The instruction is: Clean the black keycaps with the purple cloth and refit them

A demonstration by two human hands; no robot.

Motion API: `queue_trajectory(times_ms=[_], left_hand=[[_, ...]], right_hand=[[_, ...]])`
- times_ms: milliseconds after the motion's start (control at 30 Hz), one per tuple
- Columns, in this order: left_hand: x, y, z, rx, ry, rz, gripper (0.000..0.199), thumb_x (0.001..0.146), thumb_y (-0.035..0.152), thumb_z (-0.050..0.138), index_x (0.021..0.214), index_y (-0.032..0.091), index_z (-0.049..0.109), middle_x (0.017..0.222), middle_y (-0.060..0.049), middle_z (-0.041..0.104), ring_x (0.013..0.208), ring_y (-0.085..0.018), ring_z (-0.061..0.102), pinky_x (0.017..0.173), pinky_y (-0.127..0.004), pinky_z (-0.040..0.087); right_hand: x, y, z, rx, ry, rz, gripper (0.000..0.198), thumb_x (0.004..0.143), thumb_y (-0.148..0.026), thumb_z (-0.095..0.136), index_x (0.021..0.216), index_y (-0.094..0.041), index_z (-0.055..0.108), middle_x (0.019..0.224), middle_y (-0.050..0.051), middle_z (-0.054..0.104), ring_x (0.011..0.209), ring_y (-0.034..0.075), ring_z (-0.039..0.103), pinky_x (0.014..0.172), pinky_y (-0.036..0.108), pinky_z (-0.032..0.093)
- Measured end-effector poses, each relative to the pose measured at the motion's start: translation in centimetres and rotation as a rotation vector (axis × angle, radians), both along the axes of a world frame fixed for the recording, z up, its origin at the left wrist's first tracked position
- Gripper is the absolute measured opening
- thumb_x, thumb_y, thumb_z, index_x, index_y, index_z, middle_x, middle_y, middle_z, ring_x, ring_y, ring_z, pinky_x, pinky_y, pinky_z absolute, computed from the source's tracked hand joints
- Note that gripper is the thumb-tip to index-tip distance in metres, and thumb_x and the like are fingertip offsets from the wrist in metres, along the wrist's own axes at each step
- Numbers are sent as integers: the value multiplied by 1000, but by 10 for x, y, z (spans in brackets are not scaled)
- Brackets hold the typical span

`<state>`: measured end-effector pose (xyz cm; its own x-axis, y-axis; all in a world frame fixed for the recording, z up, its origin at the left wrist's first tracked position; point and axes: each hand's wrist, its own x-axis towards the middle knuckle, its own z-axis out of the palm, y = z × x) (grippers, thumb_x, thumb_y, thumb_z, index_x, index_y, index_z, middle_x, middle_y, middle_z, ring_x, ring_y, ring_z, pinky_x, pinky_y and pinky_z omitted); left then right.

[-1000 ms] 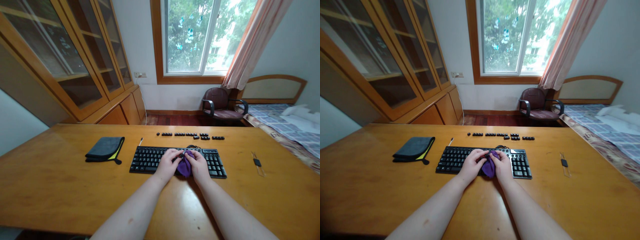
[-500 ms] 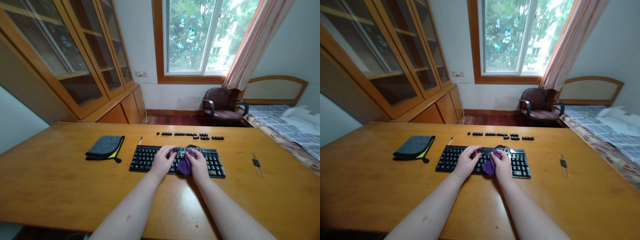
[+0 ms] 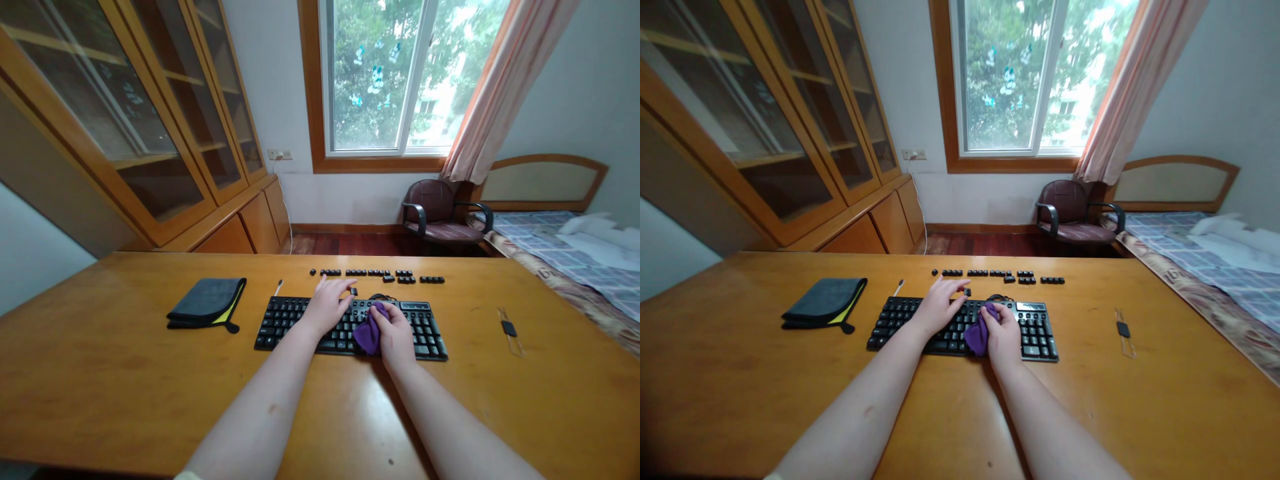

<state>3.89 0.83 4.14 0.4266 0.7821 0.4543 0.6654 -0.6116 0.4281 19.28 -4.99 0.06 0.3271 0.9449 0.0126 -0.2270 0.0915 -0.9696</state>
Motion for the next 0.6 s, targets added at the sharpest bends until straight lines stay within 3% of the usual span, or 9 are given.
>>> queue_trajectory(times_ms=[167, 300, 467, 600], left_hand=[[-2, 0, -21, -107, 87, -99, 22, 82, 23, 52, 103, 24, 61, 100, -3, 63, 97, -18, 56, 103, -45, 26], [-2, -2, -22, -129, 83, -101, 21, 81, 24, 54, 99, 24, 63, 97, -3, 64, 96, -19, 55, 104, -47, 23], [0, -3, -26, -160, 81, -88, 33, 80, 26, 55, 113, 27, 56, 103, -4, 65, 100, -20, 54, 104, -51, 20], [1, 0, -31, -141, 105, -73, 22, 82, 30, 52, 100, 26, 64, 96, -4, 67, 95, -20, 55, 103, -53, 19]], right_hand=[[0, 0, 0, 11, -32, -7, 25, 67, -38, 68, 81, -18, 62, 73, 1, 63, 70, 17, 57, 67, 28, 45], [0, 0, 2, -8, -40, -11, 25, 66, -38, 69, 79, -18, 62, 72, 1, 63, 68, 17, 56, 67, 29, 45], [1, 0, 2, -8, -54, -22, 28, 64, -40, 69, 79, -18, 63, 72, 1, 63, 68, 17, 56, 66, 29, 45], [0, 0, 1, -9, -51, -8, 26, 65, -39, 69, 80, -18, 63, 72, 0, 63, 68, 16, 56, 66, 28, 44]])
